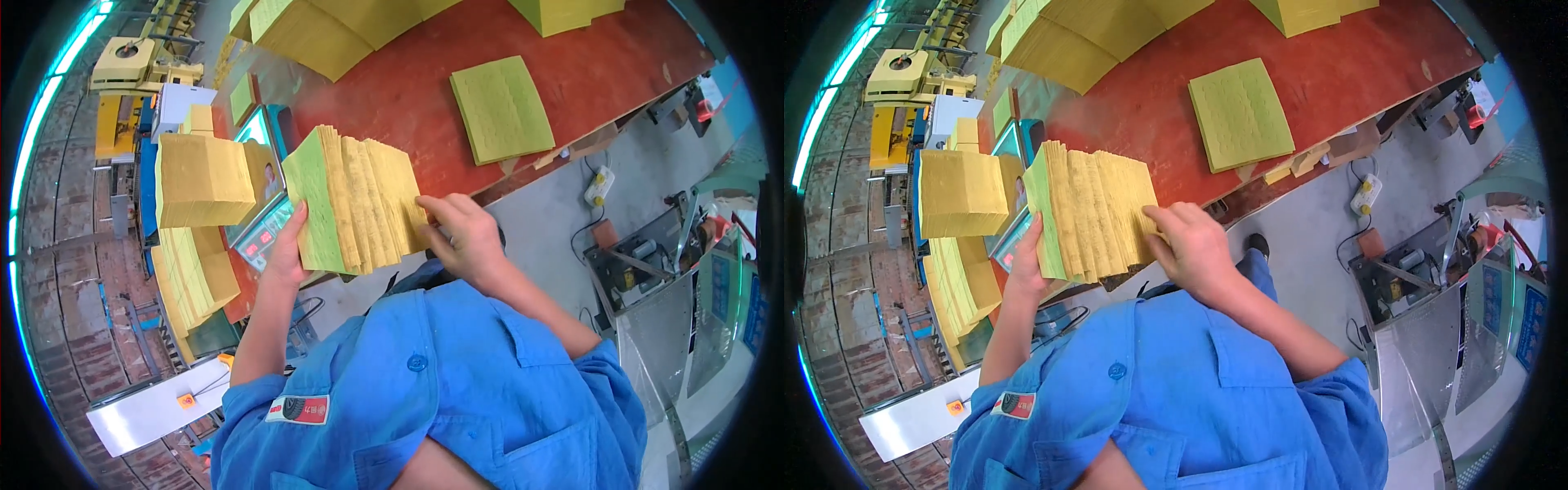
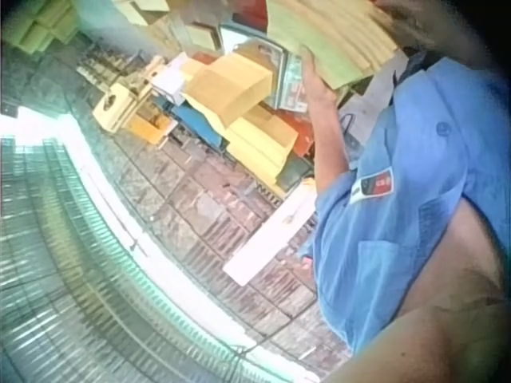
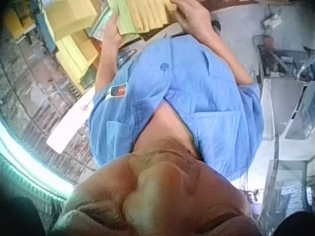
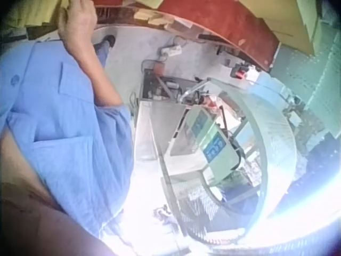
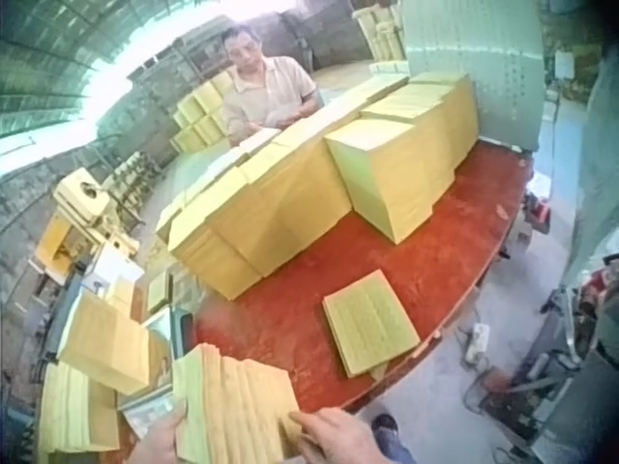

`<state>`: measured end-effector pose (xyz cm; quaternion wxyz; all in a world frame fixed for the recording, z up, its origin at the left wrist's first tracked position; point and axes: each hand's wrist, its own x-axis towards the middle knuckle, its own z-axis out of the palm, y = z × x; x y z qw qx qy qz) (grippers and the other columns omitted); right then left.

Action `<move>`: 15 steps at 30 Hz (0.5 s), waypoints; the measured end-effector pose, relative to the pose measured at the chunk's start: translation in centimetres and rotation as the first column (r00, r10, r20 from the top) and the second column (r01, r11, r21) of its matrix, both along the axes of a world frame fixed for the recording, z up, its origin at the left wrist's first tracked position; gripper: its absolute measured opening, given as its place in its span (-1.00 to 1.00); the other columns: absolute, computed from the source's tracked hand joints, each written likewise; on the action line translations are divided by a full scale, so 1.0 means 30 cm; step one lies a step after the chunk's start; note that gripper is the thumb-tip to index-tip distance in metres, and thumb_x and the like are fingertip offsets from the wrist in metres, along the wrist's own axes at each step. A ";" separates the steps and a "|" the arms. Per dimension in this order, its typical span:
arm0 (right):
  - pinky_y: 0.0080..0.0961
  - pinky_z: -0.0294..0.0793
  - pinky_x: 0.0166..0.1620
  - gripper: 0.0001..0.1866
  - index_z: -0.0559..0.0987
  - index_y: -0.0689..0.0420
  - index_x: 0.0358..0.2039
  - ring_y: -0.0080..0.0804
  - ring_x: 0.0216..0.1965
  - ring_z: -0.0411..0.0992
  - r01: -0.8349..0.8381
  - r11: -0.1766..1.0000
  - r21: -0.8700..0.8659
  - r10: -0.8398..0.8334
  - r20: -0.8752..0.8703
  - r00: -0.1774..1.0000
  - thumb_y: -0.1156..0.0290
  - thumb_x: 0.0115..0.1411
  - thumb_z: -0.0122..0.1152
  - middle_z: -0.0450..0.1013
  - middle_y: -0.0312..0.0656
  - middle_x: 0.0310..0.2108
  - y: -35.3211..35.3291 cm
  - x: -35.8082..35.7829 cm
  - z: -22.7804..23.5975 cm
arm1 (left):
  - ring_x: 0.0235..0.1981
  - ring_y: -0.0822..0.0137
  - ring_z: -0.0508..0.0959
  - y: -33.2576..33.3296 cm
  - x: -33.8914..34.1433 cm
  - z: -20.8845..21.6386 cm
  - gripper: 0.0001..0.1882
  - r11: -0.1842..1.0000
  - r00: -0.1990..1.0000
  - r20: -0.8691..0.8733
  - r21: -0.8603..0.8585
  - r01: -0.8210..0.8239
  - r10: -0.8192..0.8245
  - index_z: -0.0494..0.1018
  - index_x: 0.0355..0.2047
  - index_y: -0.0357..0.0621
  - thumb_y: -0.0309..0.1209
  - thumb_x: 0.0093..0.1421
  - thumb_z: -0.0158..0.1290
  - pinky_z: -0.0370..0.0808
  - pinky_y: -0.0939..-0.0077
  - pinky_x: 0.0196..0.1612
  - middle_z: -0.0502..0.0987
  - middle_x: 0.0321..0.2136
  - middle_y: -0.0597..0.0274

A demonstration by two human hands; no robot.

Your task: Weighing stacks of yellow pads on a digital scale and organizing them into rows on a table and conveyor belt.

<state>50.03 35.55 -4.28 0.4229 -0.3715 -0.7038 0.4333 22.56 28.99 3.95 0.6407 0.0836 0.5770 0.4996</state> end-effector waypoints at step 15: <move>-0.30 0.39 -0.31 -0.55 0.57 0.17 -0.11 -0.23 -0.38 0.39 0.067 0.944 0.323 -0.060 -0.033 0.998 0.55 -0.10 0.37 0.37 -0.20 -0.46 -0.071 -0.124 0.072 | 0.12 0.14 0.49 -0.030 -0.021 -0.033 -0.42 0.999 0.999 -0.036 0.044 -0.002 0.004 0.21 0.27 -0.16 -0.04 0.41 -0.17 0.48 0.17 0.15 0.42 0.16 0.07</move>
